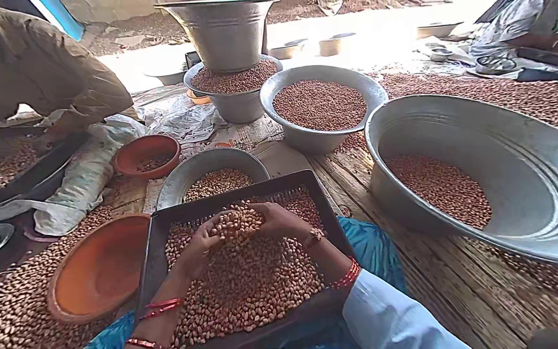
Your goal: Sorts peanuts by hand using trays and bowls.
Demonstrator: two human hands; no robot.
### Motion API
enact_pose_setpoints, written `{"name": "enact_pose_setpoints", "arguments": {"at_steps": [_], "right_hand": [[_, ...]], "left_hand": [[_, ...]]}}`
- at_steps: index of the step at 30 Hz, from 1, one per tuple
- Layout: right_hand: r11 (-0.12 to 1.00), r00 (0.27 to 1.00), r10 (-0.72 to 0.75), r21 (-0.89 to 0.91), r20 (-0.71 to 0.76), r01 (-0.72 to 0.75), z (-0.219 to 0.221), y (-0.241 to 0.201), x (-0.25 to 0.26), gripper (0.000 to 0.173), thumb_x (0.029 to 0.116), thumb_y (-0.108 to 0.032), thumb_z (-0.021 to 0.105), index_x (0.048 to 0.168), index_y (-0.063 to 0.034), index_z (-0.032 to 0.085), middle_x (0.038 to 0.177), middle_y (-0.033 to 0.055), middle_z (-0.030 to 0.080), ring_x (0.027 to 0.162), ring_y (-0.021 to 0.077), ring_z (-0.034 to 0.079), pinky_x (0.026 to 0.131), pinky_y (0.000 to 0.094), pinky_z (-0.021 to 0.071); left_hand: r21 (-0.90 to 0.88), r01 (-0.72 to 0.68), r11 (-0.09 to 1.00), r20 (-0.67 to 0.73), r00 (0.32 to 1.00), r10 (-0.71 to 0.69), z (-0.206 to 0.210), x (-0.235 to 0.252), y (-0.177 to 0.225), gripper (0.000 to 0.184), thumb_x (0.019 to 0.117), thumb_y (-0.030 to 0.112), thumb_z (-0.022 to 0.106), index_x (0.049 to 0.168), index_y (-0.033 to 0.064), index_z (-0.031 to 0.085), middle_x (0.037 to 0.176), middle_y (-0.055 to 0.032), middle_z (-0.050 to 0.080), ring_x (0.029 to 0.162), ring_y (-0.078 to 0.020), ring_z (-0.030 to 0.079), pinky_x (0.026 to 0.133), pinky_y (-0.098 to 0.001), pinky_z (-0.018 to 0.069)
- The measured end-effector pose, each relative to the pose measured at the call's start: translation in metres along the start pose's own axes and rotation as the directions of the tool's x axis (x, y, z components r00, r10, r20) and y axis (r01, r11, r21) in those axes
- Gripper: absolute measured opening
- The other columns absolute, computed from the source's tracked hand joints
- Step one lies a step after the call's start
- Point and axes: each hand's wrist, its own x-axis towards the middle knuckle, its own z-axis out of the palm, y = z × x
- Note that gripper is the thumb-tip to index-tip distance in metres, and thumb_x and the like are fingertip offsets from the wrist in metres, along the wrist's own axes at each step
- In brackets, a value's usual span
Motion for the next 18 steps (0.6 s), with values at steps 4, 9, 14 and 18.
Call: {"name": "enact_pose_setpoints", "arguments": {"at_steps": [4,9,14,18], "right_hand": [[0.978,0.975,-0.187,0.069,-0.123,0.196,-0.003,-0.012,-0.027,0.028,0.0988,-0.002,0.058,0.125,0.0001,0.067,0.119,0.0159,0.071,0.101,0.0218,0.069,0.092,0.0429,0.0539],[0.984,0.924,-0.178,-0.087,-0.340,0.157,-0.007,-0.019,-0.062,0.025,0.0985,-0.002,0.058,0.118,-0.0041,0.072,0.119,0.0139,0.071,0.105,0.0209,0.070,0.094,0.0377,0.0557],[0.983,0.909,-0.009,-0.172,-0.417,-0.069,0.000,-0.009,-0.091,0.019,0.1002,-0.013,0.061,0.112,-0.0065,0.074,0.102,0.0083,0.076,0.092,0.0219,0.072,0.085,0.0450,0.0558],[0.952,0.923,0.140,-0.207,-0.358,-0.224,0.009,-0.006,-0.103,0.020,0.1003,-0.019,0.063,0.111,-0.0088,0.076,0.096,0.0100,0.076,0.090,0.0266,0.072,0.085,0.0509,0.0540]], "left_hand": [[0.119,-0.189,0.975,0.166,0.972,0.168,-0.022,-0.020,0.017,0.053,0.0812,-0.007,0.047,0.128,0.0095,0.065,0.117,0.0000,0.073,0.097,-0.0076,0.071,0.082,-0.0225,0.0592],[0.555,-0.240,0.797,0.086,0.969,0.232,-0.028,-0.049,0.026,0.038,0.0914,0.008,0.054,0.127,0.0094,0.068,0.126,0.0000,0.070,0.105,-0.0074,0.069,0.088,-0.0264,0.0594],[0.838,-0.237,0.491,0.060,0.935,0.349,0.004,-0.064,0.013,0.031,0.0835,0.005,0.071,0.114,0.0098,0.076,0.129,-0.0162,0.067,0.117,-0.0355,0.066,0.090,-0.0509,0.0579],[0.905,-0.257,0.338,0.079,0.884,0.461,0.038,-0.060,0.001,0.023,0.0798,0.001,0.075,0.098,0.0130,0.081,0.112,-0.0159,0.072,0.106,-0.0419,0.067,0.089,-0.0571,0.0545]]}}
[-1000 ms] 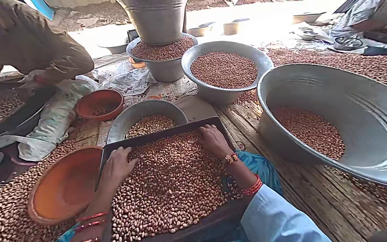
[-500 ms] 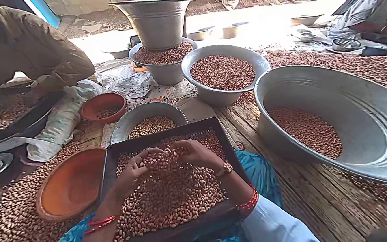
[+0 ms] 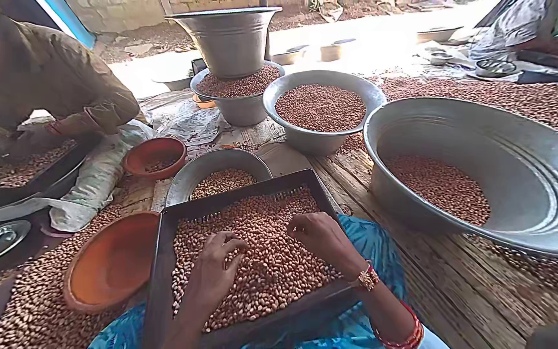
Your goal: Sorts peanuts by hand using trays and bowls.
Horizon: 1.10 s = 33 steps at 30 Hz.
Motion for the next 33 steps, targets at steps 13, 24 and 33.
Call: {"name": "enact_pose_setpoints", "arguments": {"at_steps": [13,24,33], "right_hand": [[0.987,0.991,0.043,-0.158,0.124,-0.023,0.039,-0.002,-0.028,0.021,0.1008,-0.015,0.059,0.108,-0.0022,0.074,0.102,0.0201,0.074,0.098,0.0392,0.071,0.083,0.0577,0.0531],[0.999,0.988,0.015,-0.044,0.154,-0.008,0.050,0.018,-0.028,0.023,0.0992,-0.024,0.062,0.111,-0.0072,0.074,0.097,0.0150,0.075,0.094,0.0347,0.072,0.083,0.0575,0.0523],[0.930,0.982,0.152,0.353,-0.112,-0.104,0.035,0.020,0.006,0.023,0.0958,-0.013,0.057,0.115,-0.0049,0.067,0.080,0.0030,0.059,0.069,0.0138,0.053,0.067,0.0357,0.0453]], "left_hand": [[-0.490,0.299,0.819,0.094,0.952,-0.292,0.002,0.017,0.004,0.012,0.0923,0.006,0.066,0.103,0.0008,0.068,0.090,-0.0033,0.074,0.078,-0.0105,0.073,0.076,-0.0280,0.0616],[-0.037,0.269,0.963,0.039,0.963,-0.267,0.015,-0.009,0.003,0.014,0.0935,0.005,0.069,0.104,0.0079,0.078,0.087,-0.0098,0.074,0.066,-0.0217,0.062,0.066,-0.0448,0.0519],[0.068,0.316,0.946,0.132,0.937,-0.323,0.020,0.001,0.009,0.015,0.0969,0.012,0.070,0.106,0.0013,0.076,0.093,-0.0184,0.073,0.081,-0.0354,0.070,0.078,-0.0558,0.0550]]}}
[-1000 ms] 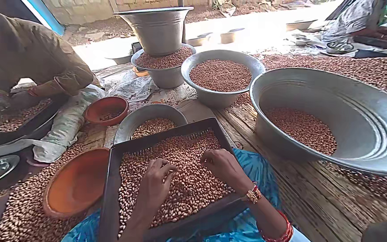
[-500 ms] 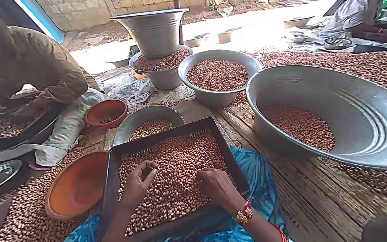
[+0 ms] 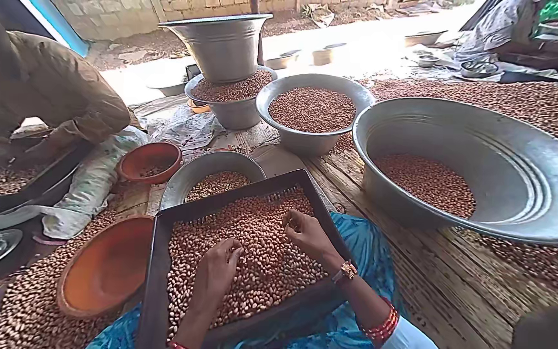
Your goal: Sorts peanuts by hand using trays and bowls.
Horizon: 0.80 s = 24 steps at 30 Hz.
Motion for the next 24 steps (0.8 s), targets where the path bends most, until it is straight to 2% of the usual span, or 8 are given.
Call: {"name": "enact_pose_setpoints", "arguments": {"at_steps": [3,7,10,14,17,20,22,24], "right_hand": [[0.974,0.996,-0.082,-0.207,0.043,0.089,0.008,-0.010,0.015,0.024,0.0994,-0.017,0.059,0.116,-0.0071,0.073,0.083,0.0104,0.067,0.074,0.0237,0.061,0.074,0.0448,0.0504],[0.933,0.989,-0.040,-0.348,0.145,0.089,0.020,-0.018,0.032,0.027,0.1021,-0.024,0.060,0.121,-0.0089,0.073,0.113,0.0169,0.073,0.109,0.0340,0.068,0.095,0.0538,0.0510],[0.931,0.983,-0.020,-0.355,0.181,0.085,0.026,-0.016,0.038,0.026,0.1007,-0.025,0.062,0.118,-0.0093,0.074,0.108,0.0169,0.073,0.105,0.0347,0.068,0.091,0.0552,0.0514],[0.939,0.986,-0.023,-0.335,0.168,0.079,0.027,-0.013,0.041,0.025,0.0991,-0.023,0.061,0.115,-0.0077,0.072,0.100,0.0164,0.072,0.097,0.0336,0.069,0.086,0.0548,0.0518],[0.925,0.981,-0.069,-0.355,0.183,0.132,0.020,-0.022,0.030,0.026,0.1004,-0.021,0.059,0.116,-0.0047,0.071,0.102,0.0181,0.072,0.099,0.0348,0.069,0.087,0.0542,0.0523],[0.958,0.902,-0.184,-0.134,0.390,0.253,0.008,-0.049,0.002,0.022,0.1005,-0.019,0.064,0.112,-0.0022,0.072,0.087,0.0119,0.071,0.076,0.0214,0.067,0.075,0.0404,0.0533],[0.943,0.788,-0.333,0.194,0.518,0.271,0.002,-0.063,-0.014,0.018,0.0996,-0.012,0.067,0.112,-0.0002,0.072,0.092,0.0059,0.075,0.078,0.0072,0.070,0.077,0.0272,0.0584],[0.927,0.809,-0.374,0.186,0.454,0.325,-0.002,-0.070,-0.022,0.017,0.0997,-0.012,0.066,0.110,-0.0014,0.074,0.095,0.0061,0.076,0.081,0.0078,0.070,0.078,0.0277,0.0569]], "left_hand": [[-0.395,0.118,0.911,0.034,0.993,-0.114,-0.015,0.005,-0.024,0.012,0.1005,0.012,0.064,0.104,0.0029,0.072,0.079,-0.0029,0.068,0.065,-0.0099,0.058,0.066,-0.0307,0.0496],[-0.876,0.160,0.455,0.071,0.976,-0.207,-0.036,-0.005,-0.041,0.033,0.1055,0.011,0.029,0.093,0.0117,0.060,0.066,0.0086,0.061,0.048,0.0031,0.050,0.043,-0.0105,0.0384],[-0.784,0.155,0.601,0.104,0.987,-0.118,-0.034,-0.019,-0.041,0.025,0.1003,0.008,0.038,0.103,0.0088,0.063,0.070,0.0100,0.060,0.051,0.0042,0.048,0.046,-0.0111,0.0381],[-0.303,-0.022,0.953,0.047,0.998,0.038,-0.012,-0.041,-0.018,0.017,0.0929,0.015,0.064,0.104,0.0099,0.076,0.081,0.0012,0.071,0.058,-0.0044,0.055,0.058,-0.0254,0.0470],[-0.052,-0.171,0.984,-0.022,0.985,0.171,0.006,-0.049,-0.003,0.018,0.0892,0.013,0.074,0.105,0.0086,0.080,0.091,-0.0108,0.077,0.071,-0.0269,0.073,0.067,-0.0488,0.0600],[0.052,-0.207,0.977,-0.057,0.976,0.210,0.018,-0.049,0.002,0.018,0.0846,0.011,0.078,0.101,0.0024,0.078,0.088,-0.0176,0.075,0.074,-0.0372,0.074,0.065,-0.0569,0.0595],[0.031,-0.206,0.978,-0.084,0.975,0.208,0.014,-0.048,0.005,0.014,0.0792,0.008,0.077,0.088,-0.0014,0.075,0.075,-0.0175,0.070,0.065,-0.0360,0.071,0.058,-0.0552,0.0567],[-0.140,-0.145,0.979,-0.062,0.989,0.138,0.005,-0.042,-0.003,0.014,0.0801,0.013,0.075,0.089,0.0020,0.076,0.066,-0.0074,0.065,0.054,-0.0195,0.059,0.054,-0.0400,0.0509]]}}
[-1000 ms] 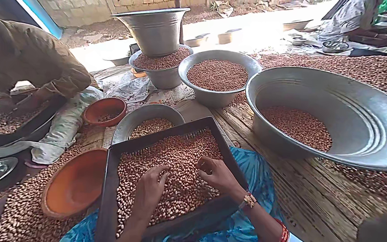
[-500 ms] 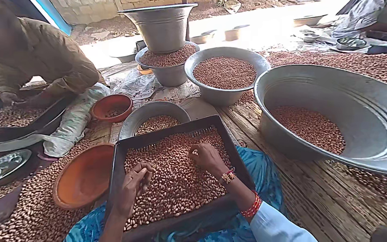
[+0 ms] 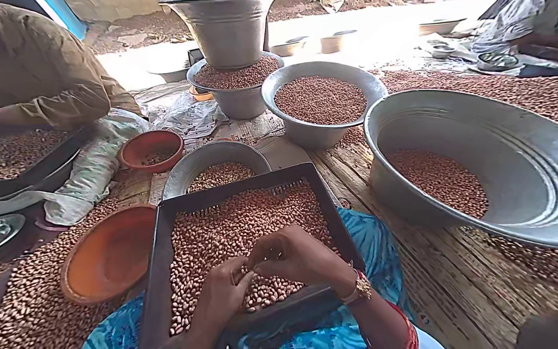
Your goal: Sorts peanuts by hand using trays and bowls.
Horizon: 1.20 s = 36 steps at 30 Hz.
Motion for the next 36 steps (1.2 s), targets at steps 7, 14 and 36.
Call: {"name": "enact_pose_setpoints", "arguments": {"at_steps": [7,14,36], "right_hand": [[0.839,0.974,0.154,-0.499,-0.165,-0.217,0.016,0.036,0.011,0.018,0.0984,-0.014,0.063,0.108,-0.0042,0.075,0.098,0.0177,0.074,0.094,0.0360,0.071,0.082,0.0552,0.0538],[0.814,0.957,0.253,-0.504,-0.138,-0.288,0.023,0.045,0.017,0.020,0.0992,-0.013,0.060,0.112,-0.0041,0.073,0.109,0.0193,0.071,0.101,0.0363,0.069,0.085,0.0541,0.0533],[0.535,0.701,0.623,-0.465,-0.347,-0.705,-0.038,0.068,0.015,0.063,0.0937,-0.014,0.070,0.152,-0.0089,0.045,0.145,0.0250,0.053,0.129,0.0444,0.056,0.099,0.0604,0.0488]], "left_hand": [[-0.397,0.159,0.904,-0.077,0.976,-0.205,-0.048,0.007,-0.047,0.022,0.0855,0.013,0.051,0.102,0.0101,0.065,0.075,0.0121,0.060,0.054,0.0062,0.048,0.050,-0.0117,0.0387],[0.127,0.065,0.990,-0.084,0.995,-0.055,-0.022,-0.003,-0.028,0.015,0.0898,0.006,0.069,0.101,0.0067,0.079,0.085,-0.0113,0.075,0.063,-0.0254,0.065,0.062,-0.0487,0.0543],[0.504,0.369,0.781,0.213,0.823,-0.526,-0.047,0.040,-0.054,0.048,0.0930,0.017,0.075,0.136,0.0012,0.061,0.134,-0.0250,0.063,0.124,-0.0447,0.061,0.104,-0.0627,0.0443]]}}
